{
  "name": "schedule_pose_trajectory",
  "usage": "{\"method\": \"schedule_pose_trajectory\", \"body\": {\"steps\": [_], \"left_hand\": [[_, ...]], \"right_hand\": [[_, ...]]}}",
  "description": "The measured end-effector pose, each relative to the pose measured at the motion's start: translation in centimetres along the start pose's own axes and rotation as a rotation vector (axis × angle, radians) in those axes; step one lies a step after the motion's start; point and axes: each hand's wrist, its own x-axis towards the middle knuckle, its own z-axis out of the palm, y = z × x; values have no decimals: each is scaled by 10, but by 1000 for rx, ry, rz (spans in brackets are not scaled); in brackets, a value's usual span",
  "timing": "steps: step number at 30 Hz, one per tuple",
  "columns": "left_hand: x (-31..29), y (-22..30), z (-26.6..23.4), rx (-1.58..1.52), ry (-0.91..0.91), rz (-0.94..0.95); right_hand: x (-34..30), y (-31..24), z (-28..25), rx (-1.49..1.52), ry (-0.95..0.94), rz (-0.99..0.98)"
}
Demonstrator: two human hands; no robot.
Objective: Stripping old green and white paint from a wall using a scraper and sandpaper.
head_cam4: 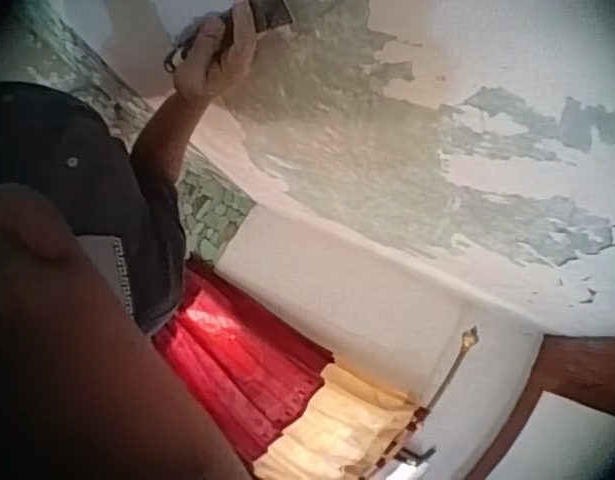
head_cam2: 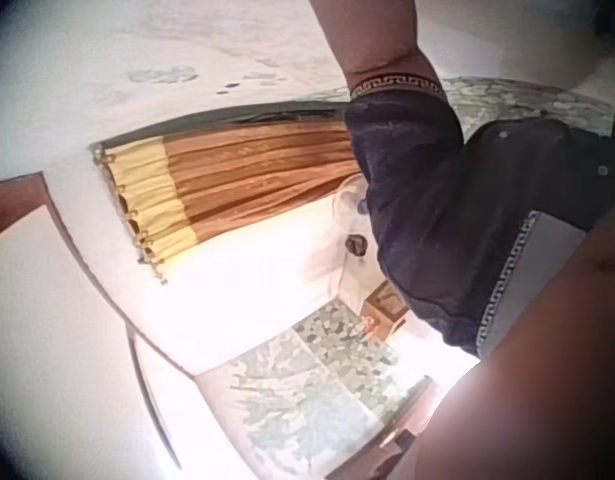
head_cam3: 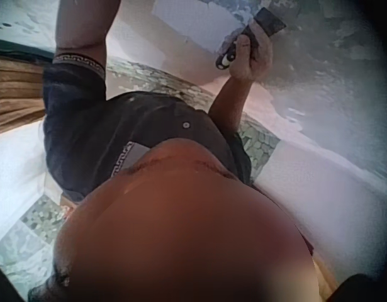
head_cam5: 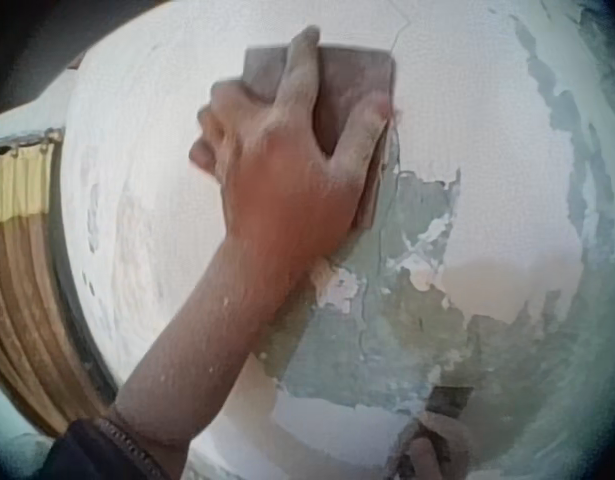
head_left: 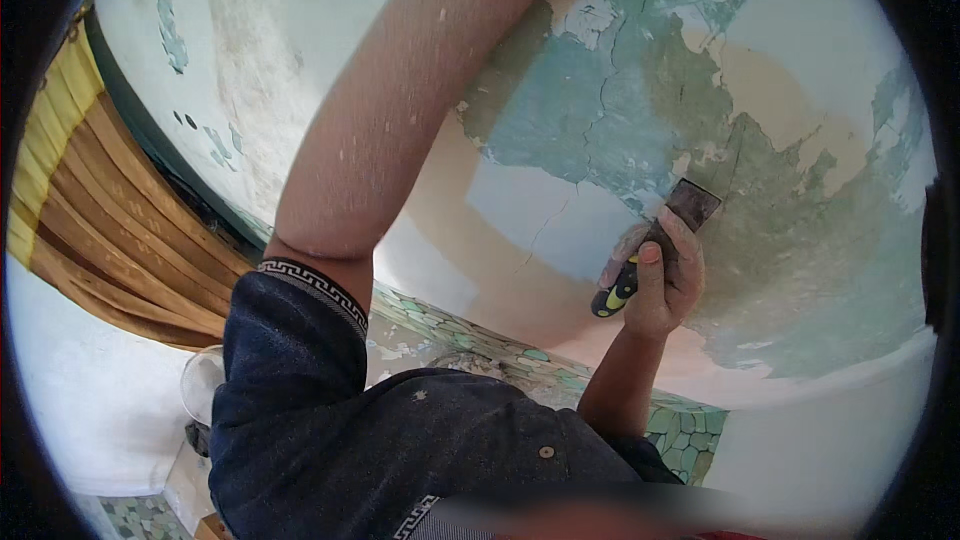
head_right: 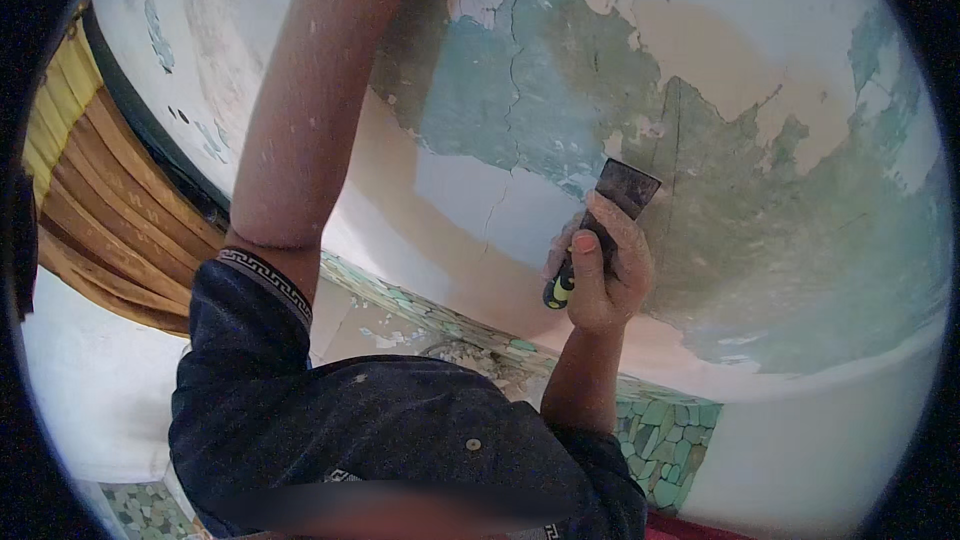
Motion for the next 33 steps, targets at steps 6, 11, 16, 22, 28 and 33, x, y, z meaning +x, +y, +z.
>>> {"method": "schedule_pose_trajectory", "body": {"steps": [6,11,16,22,28,33], "left_hand": [[-145,24,-56,30,-348,-42],[-149,26,-54,45,-294,-132],[-25,21,2,-39,-41,-78],[-21,19,0,-16,-135,-129],[-163,45,-55,-40,-252,-151],[-136,43,-43,-32,-330,-173]], "right_hand": [[2,-5,-4,10,11,73],[2,-6,3,-76,33,152],[0,-7,5,-33,111,104],[3,5,-2,126,74,80],[4,-15,0,13,159,107],[3,-37,5,-88,235,141]]}}
